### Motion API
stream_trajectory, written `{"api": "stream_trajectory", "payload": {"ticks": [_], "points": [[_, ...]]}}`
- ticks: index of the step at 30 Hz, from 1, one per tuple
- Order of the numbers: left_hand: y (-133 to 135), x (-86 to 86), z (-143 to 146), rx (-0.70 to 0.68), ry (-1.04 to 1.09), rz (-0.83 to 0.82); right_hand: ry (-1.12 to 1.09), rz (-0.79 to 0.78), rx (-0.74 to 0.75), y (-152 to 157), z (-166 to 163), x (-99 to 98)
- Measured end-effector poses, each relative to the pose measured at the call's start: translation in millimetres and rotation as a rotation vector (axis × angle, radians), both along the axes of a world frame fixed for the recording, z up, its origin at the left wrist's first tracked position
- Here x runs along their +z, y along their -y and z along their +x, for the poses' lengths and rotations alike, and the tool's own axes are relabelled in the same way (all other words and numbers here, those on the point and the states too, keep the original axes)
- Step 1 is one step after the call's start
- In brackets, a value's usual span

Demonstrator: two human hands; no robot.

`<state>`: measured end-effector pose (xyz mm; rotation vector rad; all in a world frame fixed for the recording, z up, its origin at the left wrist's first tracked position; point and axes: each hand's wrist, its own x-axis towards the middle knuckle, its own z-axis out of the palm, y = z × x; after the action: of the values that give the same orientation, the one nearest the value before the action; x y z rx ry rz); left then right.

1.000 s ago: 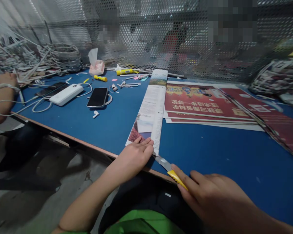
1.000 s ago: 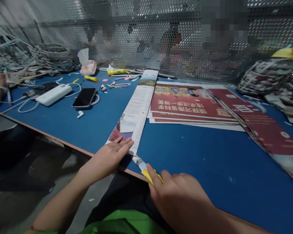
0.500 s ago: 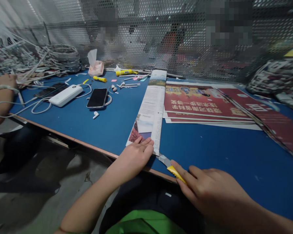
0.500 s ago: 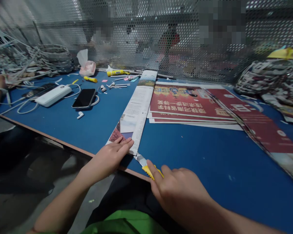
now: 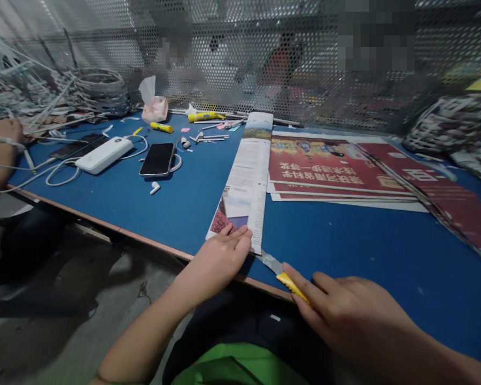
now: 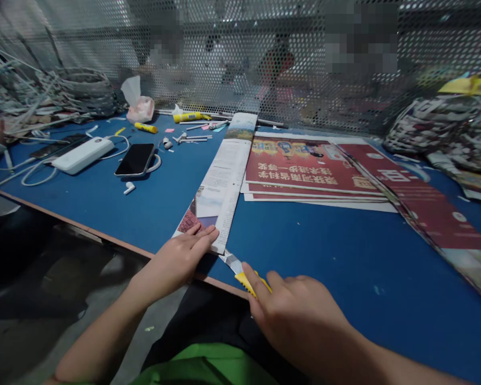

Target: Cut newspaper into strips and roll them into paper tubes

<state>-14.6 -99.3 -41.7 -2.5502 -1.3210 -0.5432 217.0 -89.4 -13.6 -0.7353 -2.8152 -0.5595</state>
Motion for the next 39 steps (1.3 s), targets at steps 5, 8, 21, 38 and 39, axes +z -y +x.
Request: {"api": "stream_trajectory", "payload": {"ticks": [5,8,21,38,39], "points": [[0,-0.2,0,-0.002,-0.009,0.028,0.018,-0.009,-0.017,-3,-4,0.7],[0,-0.5,0,-0.007,-0.007,0.039,0.034,-0.020,-0.035,-6,-6,1.2],[0,-2.0,1,-0.010,0.004,0.049,0.058,-0.069,-0.069,-6,-5,5.4],[-1,-3.9,1,0.009,0.012,0.023,0.053,-0.101,-0.062,-13,-7,6.5],[0,-4.2,1,0.010,0.012,0.025,0.052,-0.097,-0.056,-13,-6,6.2]]}}
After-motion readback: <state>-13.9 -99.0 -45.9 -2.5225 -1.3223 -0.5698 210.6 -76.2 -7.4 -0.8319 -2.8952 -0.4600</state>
